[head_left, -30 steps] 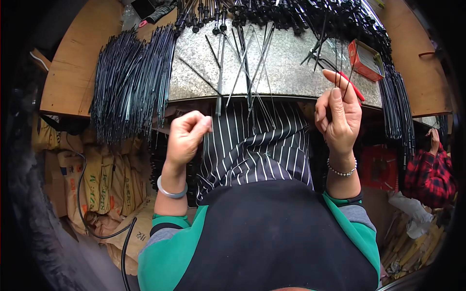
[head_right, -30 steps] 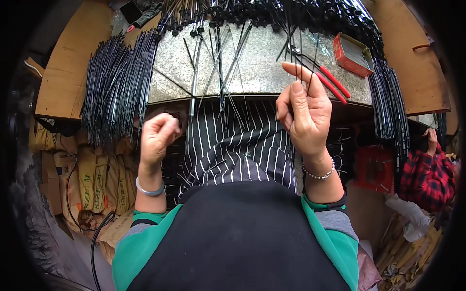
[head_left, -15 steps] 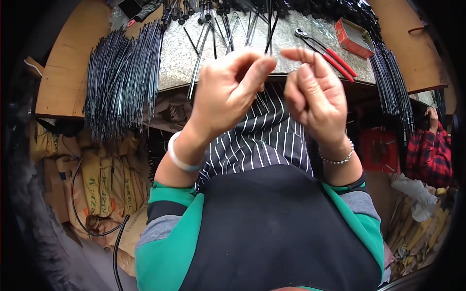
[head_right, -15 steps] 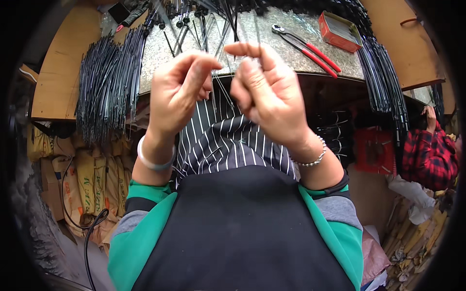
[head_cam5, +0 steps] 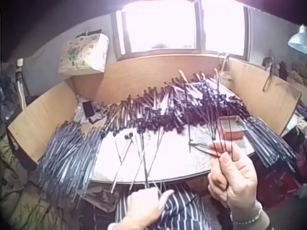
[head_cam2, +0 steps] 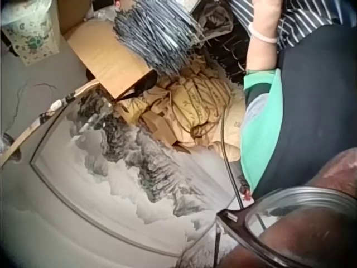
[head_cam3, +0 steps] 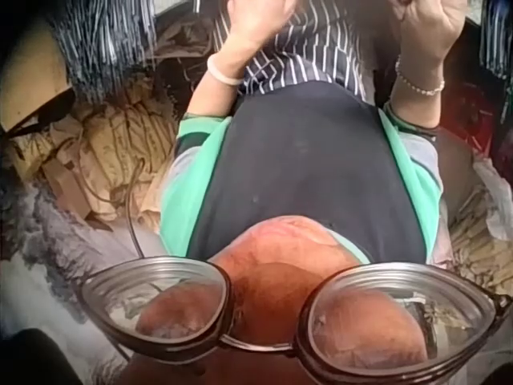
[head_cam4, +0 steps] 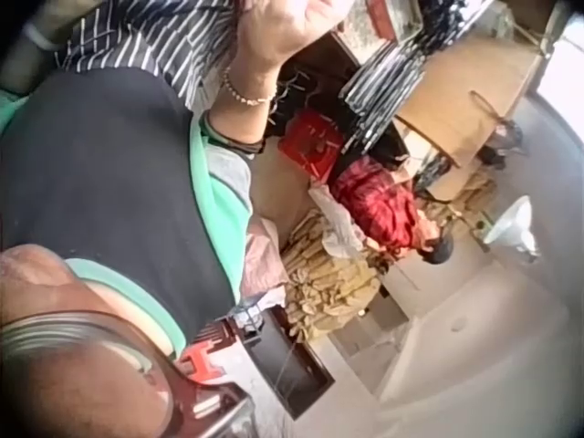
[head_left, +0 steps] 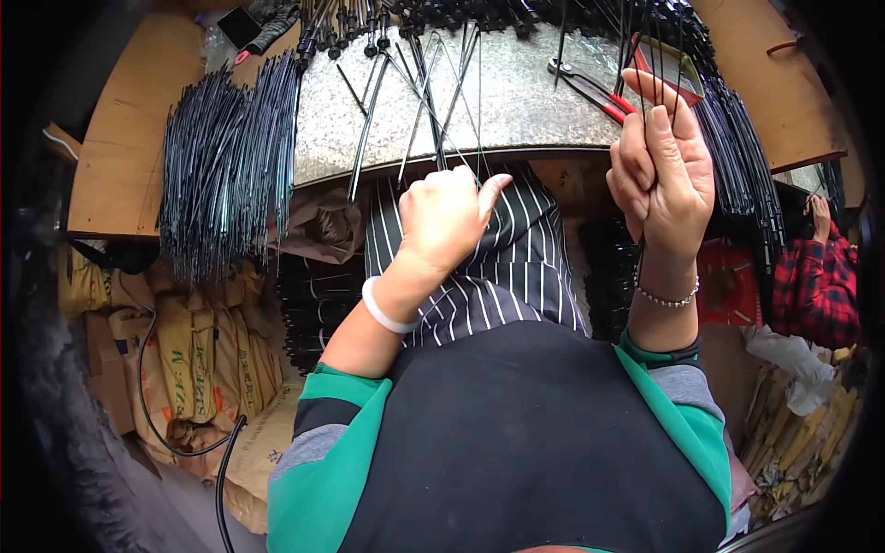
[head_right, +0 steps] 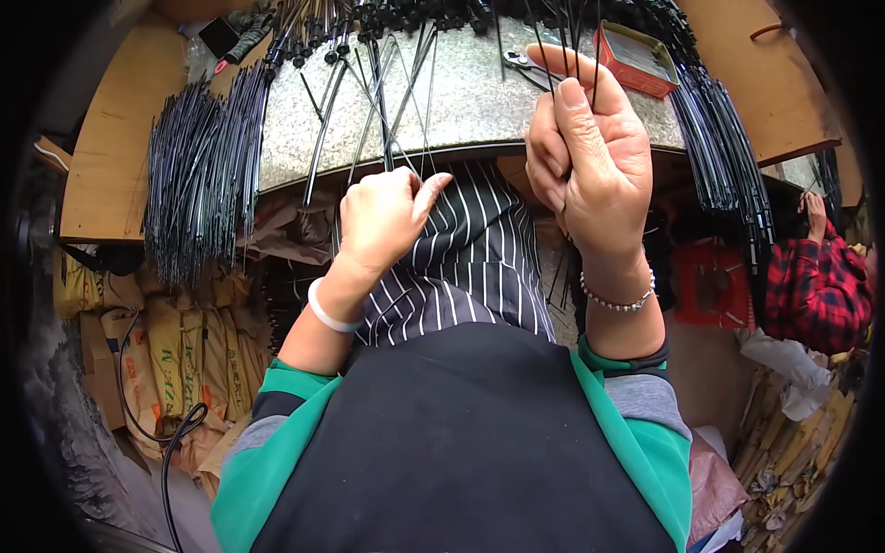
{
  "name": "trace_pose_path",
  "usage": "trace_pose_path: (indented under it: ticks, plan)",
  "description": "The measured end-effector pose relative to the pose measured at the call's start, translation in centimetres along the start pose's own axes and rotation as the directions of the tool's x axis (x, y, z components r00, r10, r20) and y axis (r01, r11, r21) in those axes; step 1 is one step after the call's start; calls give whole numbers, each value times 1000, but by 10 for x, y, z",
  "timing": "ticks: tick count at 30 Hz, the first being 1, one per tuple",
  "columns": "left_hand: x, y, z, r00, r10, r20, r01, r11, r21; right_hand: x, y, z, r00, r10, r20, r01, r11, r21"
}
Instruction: Assembling black plastic components by bundling strands and inserting them into a housing.
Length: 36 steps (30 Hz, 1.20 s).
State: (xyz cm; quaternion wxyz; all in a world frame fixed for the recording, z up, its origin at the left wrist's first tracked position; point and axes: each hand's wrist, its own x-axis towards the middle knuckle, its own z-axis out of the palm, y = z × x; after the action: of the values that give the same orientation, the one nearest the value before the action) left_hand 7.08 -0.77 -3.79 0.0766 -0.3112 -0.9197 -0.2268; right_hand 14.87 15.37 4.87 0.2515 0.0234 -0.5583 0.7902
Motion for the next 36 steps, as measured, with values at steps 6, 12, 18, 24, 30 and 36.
trace_pose_path:
  ticks: [6, 12, 18, 24, 30, 36]
  plan:
    - [12, 9, 21, 999, 16, 49, -26, 979, 202, 2, 3, 3, 998, -28, -64, 25, 999, -45]
    - [15, -25, 2, 889, -257, 379, 381, 873, -303, 5, 8, -3, 999, -18, -38, 15, 996, -89]
    - [-22, -15, -28, 909, -248, 335, 340, -27, -940, 3, 18, 5, 996, 45, -75, -60, 978, -198]
    - [-44, 27, -23, 966, -128, 225, 229, 13, -973, -6, 60, 21, 995, 99, 17, -94, 974, -205]
    - [-43, 25, -6, 980, 165, 113, 55, 323, -945, -2, 55, 33, 957, 277, 89, -282, 958, 49]
    - [7, -28, -18, 994, 5, -109, -77, 742, -666, 5, 24, 26, 980, 195, 28, -195, 981, -4]
